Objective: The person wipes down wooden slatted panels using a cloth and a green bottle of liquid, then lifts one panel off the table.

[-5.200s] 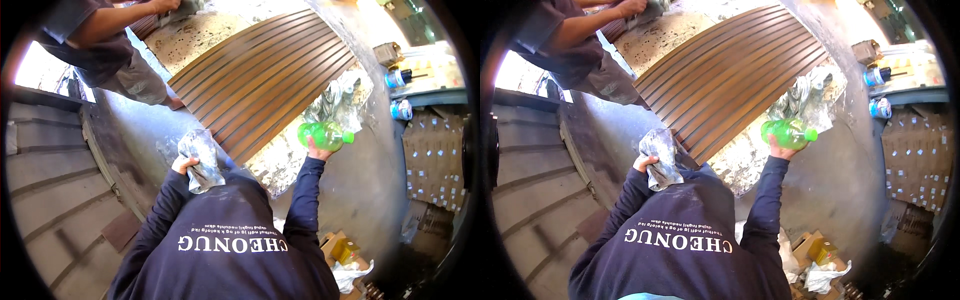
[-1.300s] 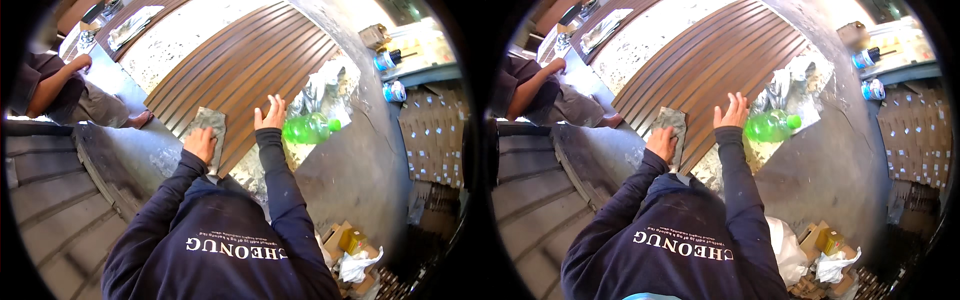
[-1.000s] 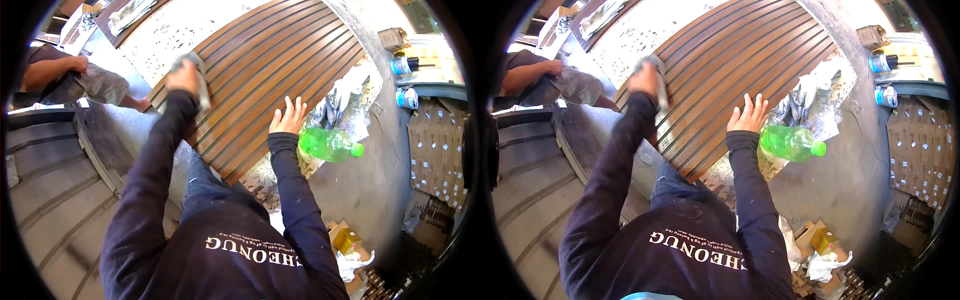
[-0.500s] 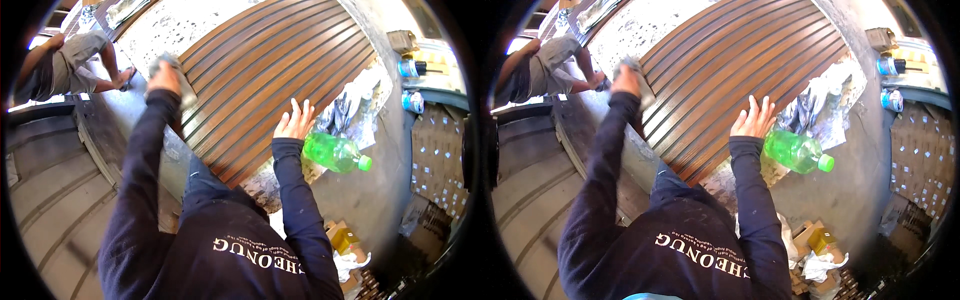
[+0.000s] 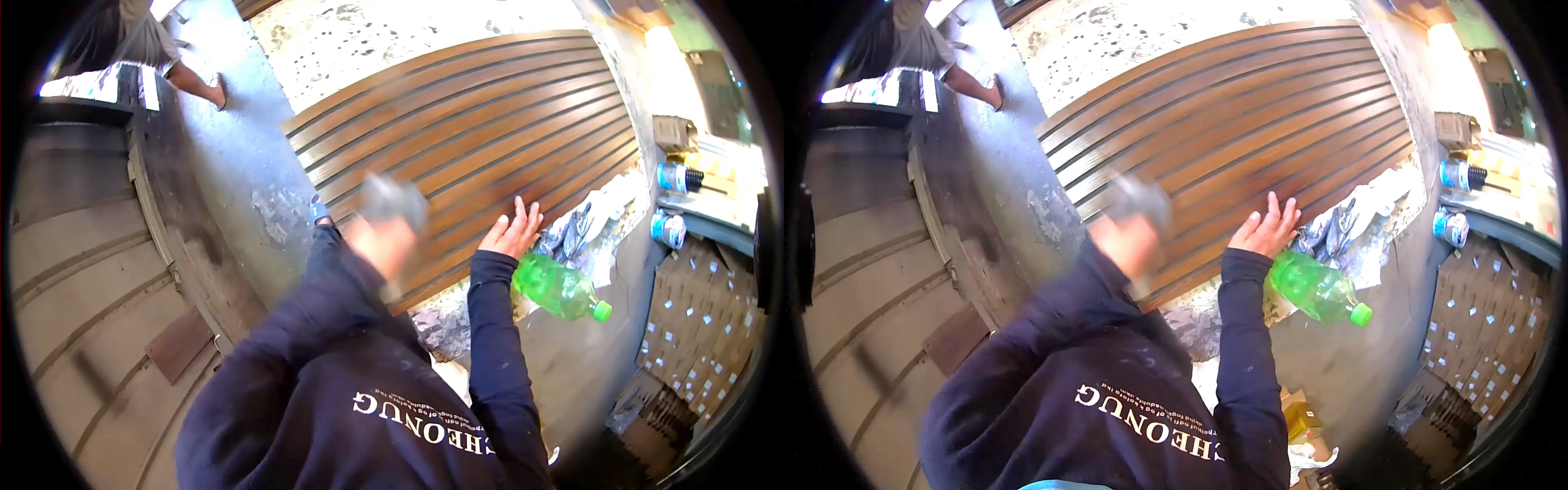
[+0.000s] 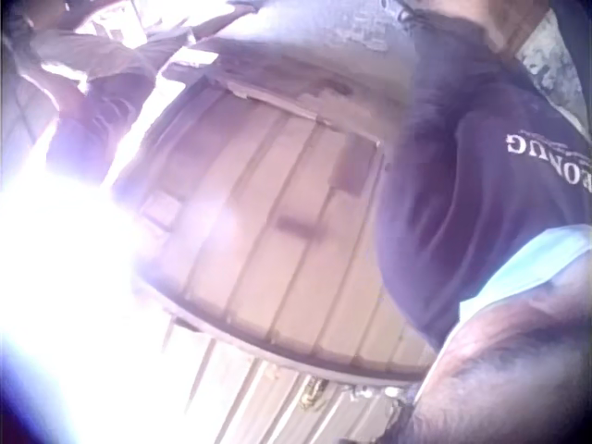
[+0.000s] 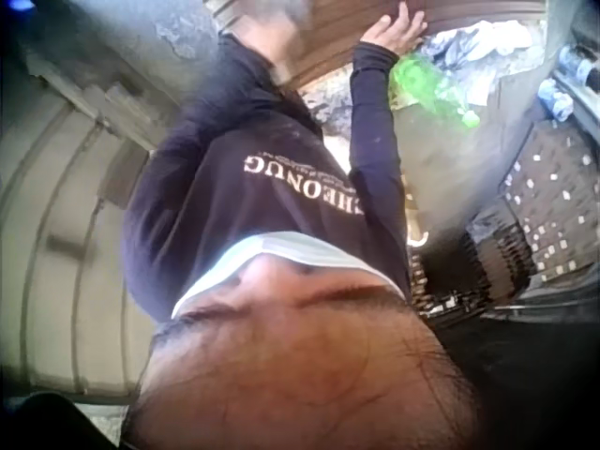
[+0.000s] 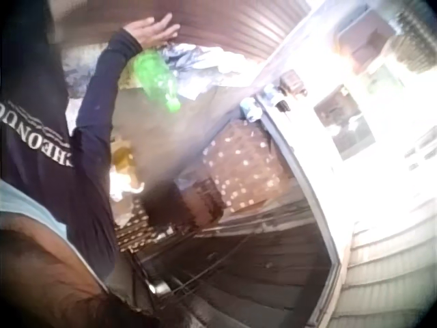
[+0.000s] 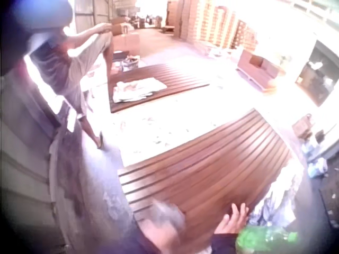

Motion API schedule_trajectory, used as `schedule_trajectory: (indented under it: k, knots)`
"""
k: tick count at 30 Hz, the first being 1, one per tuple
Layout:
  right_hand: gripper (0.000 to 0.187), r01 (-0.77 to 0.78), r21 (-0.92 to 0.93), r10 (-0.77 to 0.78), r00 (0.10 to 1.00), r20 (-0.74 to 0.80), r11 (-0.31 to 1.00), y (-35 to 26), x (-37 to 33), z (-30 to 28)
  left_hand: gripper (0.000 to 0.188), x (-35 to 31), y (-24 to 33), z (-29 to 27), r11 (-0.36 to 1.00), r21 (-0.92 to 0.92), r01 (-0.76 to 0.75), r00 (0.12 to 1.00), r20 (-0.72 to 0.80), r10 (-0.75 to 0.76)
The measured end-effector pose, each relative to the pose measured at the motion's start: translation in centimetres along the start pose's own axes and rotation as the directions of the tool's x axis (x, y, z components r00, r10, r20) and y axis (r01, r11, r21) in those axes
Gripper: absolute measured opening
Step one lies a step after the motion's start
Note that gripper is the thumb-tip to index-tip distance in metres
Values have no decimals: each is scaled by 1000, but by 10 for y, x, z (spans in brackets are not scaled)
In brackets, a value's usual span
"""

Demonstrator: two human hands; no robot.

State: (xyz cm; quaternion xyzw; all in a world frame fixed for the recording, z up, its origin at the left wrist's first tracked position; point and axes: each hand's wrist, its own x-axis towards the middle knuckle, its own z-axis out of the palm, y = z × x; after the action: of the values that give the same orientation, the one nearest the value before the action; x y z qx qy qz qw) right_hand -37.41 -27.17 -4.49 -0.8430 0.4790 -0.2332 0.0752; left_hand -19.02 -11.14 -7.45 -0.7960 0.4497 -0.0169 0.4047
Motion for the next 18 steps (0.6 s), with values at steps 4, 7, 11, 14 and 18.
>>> schedule_trajectory:
  k: [4, 7, 11, 14, 18]
  knots:
    - [39, 1, -5, -1, 1000, 14, 1000, 0, -2, -1, 21, -53, -36, -54, 573, -664, -480, 837, -543, 70]
    - [39, 30, 5, -31, 1000, 6, 1000, -1, -2, -1, 4, 44, -101, 36, 542, -838, -57, 713, -414, -566]
    - [39, 22, -8, -22, 1000, 16, 1000, -1, 0, 2, 18, 20, -64, 8, 629, -772, 97, 952, -113, -286]
    - [39, -18, -28, 18, 1000, 11, 999, 2, -4, 2, 40, -72, 0, -40, 516, -706, -485, 839, -543, 45]
    - [40, -8, -36, 9, 1000, 24, 999, -11, 2, 0, 23, 0, -75, 12, 421, -884, -203, 913, -327, -246]
